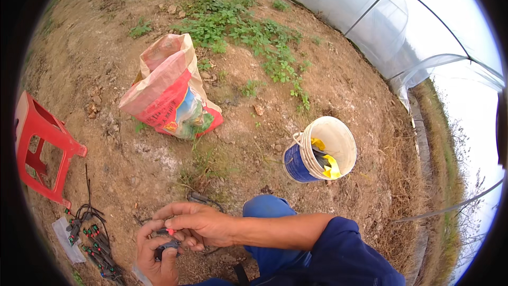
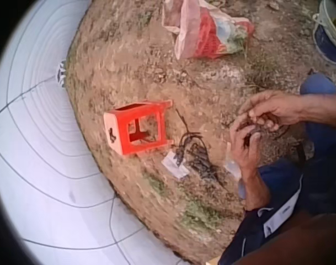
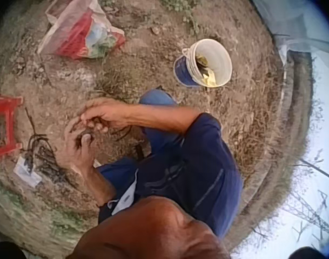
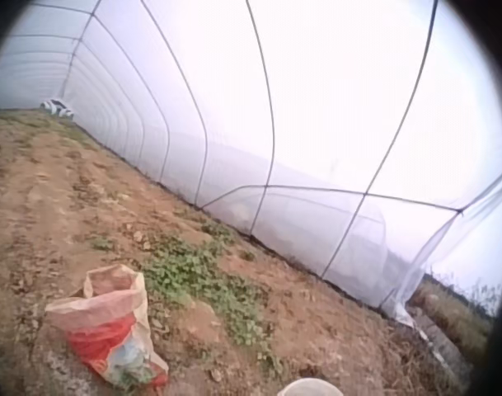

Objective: The person sits on the ground and assembles irrigation components by hand. They attach small colored connectors to the ends of black coiled tubes, then place the assembled units into a yellow bag.

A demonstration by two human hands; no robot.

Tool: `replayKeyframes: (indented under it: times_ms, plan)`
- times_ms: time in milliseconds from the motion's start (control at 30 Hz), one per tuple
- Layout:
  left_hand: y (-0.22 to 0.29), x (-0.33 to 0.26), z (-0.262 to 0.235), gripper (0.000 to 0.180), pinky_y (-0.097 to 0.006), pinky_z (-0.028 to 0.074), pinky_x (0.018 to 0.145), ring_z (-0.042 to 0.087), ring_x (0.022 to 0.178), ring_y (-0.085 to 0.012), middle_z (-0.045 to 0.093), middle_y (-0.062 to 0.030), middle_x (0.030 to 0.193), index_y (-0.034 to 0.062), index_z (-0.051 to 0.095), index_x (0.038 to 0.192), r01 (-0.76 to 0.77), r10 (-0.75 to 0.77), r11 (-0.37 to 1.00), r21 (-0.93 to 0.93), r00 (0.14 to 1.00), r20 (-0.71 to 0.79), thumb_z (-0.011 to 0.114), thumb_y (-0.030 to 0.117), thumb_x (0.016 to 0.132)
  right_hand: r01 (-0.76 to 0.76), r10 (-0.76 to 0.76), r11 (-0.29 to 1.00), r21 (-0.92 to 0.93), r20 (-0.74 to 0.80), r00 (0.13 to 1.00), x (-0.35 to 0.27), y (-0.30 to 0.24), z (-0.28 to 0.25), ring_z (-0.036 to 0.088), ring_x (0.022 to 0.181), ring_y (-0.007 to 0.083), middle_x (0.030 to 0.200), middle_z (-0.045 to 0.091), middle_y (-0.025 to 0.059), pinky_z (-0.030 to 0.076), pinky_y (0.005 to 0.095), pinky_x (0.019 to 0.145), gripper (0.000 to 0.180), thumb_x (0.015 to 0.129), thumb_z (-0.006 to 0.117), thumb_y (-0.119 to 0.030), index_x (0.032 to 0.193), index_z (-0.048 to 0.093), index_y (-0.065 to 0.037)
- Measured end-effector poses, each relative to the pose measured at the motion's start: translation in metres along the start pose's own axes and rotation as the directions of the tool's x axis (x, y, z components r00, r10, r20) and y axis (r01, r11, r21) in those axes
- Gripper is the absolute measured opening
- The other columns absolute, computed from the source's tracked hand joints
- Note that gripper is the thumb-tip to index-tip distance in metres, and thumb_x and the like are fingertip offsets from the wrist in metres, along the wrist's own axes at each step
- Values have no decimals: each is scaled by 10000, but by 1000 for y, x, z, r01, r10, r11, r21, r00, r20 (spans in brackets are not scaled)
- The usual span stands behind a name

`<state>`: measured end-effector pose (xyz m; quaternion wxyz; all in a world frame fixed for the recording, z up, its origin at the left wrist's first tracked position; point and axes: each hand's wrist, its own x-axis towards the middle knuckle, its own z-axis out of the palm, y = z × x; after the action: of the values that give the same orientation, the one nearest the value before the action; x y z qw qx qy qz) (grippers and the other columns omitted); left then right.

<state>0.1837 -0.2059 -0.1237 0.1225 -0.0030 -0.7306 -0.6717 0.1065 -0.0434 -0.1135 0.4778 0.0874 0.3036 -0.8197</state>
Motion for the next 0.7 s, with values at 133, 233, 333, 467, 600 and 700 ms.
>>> replayKeyframes:
  times_ms: [133,233,333,467,600,700]
  plan:
    - [-2,-3,-4,315,-264,540,626,647,764,-150,635,-199,1168,-32,611,980,19,-20,1000,3,994,107,705,266,941,-42,43,996,-84,16,999,-10,-8,5,458,465,58,767,576,9,331,221,371,392,996,586,-197,1358,493,-78]
    - [1,-4,6,332,-268,534,639,643,772,-152,642,-190,1150,-34,618,965,111,-100,990,-91,989,111,719,280,931,42,-38,979,-201,24,999,-16,-8,9,436,461,48,766,568,5,320,215,386,411,1013,567,-224,1385,475,-75]
    - [-3,-4,7,336,-272,524,629,638,771,-152,644,-186,1135,-28,625,936,8,-7,1000,-18,997,81,728,292,926,86,-72,957,-278,58,996,-20,-9,6,431,467,42,778,572,3,319,208,399,390,1028,546,-245,1371,491,-68]
    - [6,-6,20,349,-286,513,659,631,796,-162,637,-171,1119,-19,628,923,15,-18,999,38,997,77,735,313,919,94,-82,953,-290,53,995,-25,-9,1,472,527,45,808,587,9,347,205,439,327,1031,534,-239,1301,548,-55]
    - [11,-8,24,348,-313,496,729,612,862,-184,630,-145,1100,-12,634,926,86,-89,996,38,992,89,743,319,915,324,-348,810,-489,45,936,-11,11,-8,560,638,115,816,600,24,433,269,542,287,1026,517,-223,1219,590,-23]
    - [10,-5,22,346,-314,499,727,609,876,-189,617,-140,1105,-13,631,921,-9,-13,990,141,988,151,739,316,920,409,-503,612,-677,66,862,-9,18,-12,614,715,205,839,627,96,481,339,624,298,1020,515,-224,1191,594,7]
